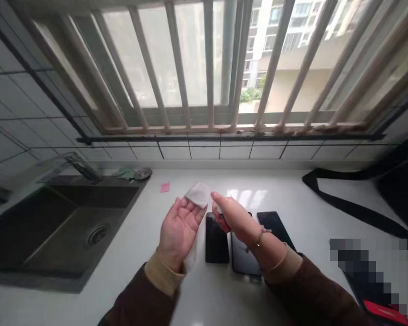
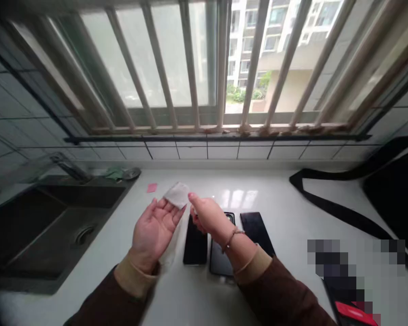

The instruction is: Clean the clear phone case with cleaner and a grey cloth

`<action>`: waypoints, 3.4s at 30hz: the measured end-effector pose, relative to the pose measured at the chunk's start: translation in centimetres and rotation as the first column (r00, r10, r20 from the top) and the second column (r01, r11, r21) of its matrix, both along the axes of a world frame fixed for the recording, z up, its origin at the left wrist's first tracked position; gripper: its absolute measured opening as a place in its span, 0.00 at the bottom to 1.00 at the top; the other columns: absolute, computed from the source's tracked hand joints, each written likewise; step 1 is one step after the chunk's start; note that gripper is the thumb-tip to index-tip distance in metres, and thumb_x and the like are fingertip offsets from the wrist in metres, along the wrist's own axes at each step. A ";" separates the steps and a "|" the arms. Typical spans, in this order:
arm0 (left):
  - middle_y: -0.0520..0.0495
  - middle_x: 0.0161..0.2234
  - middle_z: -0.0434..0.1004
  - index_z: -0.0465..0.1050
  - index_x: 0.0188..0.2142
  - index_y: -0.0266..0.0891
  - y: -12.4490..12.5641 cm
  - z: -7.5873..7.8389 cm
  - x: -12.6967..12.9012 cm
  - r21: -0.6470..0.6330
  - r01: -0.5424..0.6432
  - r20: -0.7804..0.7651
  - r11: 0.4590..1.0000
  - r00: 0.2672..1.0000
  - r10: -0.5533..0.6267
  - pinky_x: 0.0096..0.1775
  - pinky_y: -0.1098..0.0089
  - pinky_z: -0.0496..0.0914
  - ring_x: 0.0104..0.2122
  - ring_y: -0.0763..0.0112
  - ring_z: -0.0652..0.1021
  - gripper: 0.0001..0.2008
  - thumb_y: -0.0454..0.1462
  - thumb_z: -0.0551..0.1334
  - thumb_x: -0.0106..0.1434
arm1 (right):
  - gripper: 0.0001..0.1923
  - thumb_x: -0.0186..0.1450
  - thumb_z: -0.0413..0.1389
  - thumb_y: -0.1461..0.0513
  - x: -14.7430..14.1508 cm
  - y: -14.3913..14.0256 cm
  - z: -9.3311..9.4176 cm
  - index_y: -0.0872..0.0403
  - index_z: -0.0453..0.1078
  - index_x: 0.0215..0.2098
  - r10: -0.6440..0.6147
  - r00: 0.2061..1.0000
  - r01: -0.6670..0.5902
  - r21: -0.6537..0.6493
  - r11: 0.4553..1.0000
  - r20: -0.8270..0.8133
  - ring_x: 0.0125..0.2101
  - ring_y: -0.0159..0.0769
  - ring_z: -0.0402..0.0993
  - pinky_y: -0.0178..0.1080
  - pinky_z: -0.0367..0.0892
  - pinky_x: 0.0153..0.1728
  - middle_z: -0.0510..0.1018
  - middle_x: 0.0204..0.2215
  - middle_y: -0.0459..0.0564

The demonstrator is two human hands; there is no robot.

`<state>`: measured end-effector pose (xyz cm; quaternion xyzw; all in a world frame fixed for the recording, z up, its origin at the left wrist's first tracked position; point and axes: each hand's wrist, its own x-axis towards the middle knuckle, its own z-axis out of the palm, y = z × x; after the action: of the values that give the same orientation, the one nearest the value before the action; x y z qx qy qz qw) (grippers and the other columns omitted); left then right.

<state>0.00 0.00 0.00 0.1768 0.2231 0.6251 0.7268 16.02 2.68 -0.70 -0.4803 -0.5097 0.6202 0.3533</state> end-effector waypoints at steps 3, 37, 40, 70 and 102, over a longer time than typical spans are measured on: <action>0.31 0.62 0.77 0.67 0.69 0.32 0.0 -0.2 -0.1 -0.003 0.016 -0.002 1.000 1.000 -0.016 0.64 0.53 0.71 0.62 0.53 0.77 0.26 0.42 0.54 0.78 | 0.31 0.74 0.46 0.44 0.1 0.1 0.2 0.51 0.61 0.18 -0.045 0.998 0.044 -0.014 0.999 -0.048 0.10 0.26 0.54 0.33 0.52 0.15 0.58 0.09 0.40; 0.35 0.42 0.87 0.82 0.46 0.31 0.8 -2.5 0.2 -0.115 -0.081 -0.409 0.990 0.912 0.027 0.44 0.68 0.82 0.37 0.64 0.87 0.09 0.32 0.70 0.66 | 0.15 0.72 0.56 0.49 11.3 6.2 -1.1 0.51 0.76 0.44 -0.489 0.646 0.173 0.512 0.841 0.586 0.39 0.47 0.78 0.40 0.63 0.38 0.83 0.36 0.54; 0.34 0.43 0.87 0.82 0.46 0.31 0.8 -2.7 0.1 -0.117 -0.080 -0.416 0.990 0.909 0.024 0.45 0.68 0.82 0.39 0.64 0.87 0.09 0.32 0.70 0.67 | 0.14 0.74 0.53 0.51 11.0 6.3 -1.8 0.51 0.74 0.44 -0.463 0.666 0.164 0.491 0.856 0.585 0.39 0.47 0.77 0.40 0.62 0.38 0.83 0.36 0.55; 0.32 0.54 0.83 0.81 0.53 0.33 0.1 -1.9 0.7 0.053 0.021 -0.358 0.998 0.934 -0.001 0.62 0.58 0.73 0.59 0.53 0.80 0.14 0.38 0.68 0.70 | 0.36 0.76 0.41 0.41 0.5 1.2 -2.2 0.50 0.57 0.16 -0.221 0.898 0.042 0.425 0.904 0.381 0.21 0.33 0.58 0.39 0.51 0.27 0.60 0.15 0.43; 0.30 0.57 0.81 0.75 0.61 0.29 0.5 -1.4 0.3 -0.094 -0.003 -0.183 0.996 0.983 -0.014 0.63 0.56 0.73 0.59 0.55 0.81 0.21 0.40 0.55 0.78 | 0.38 0.75 0.40 0.40 0.7 1.0 -1.1 0.50 0.59 0.14 -0.014 0.939 -0.085 0.270 0.959 0.343 0.16 0.32 0.60 0.39 0.53 0.24 0.62 0.11 0.44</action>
<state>0.27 0.47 -1.41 0.1997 0.3178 0.5930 0.7124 16.70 3.65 -1.80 -0.5162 -0.6548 0.4551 0.3126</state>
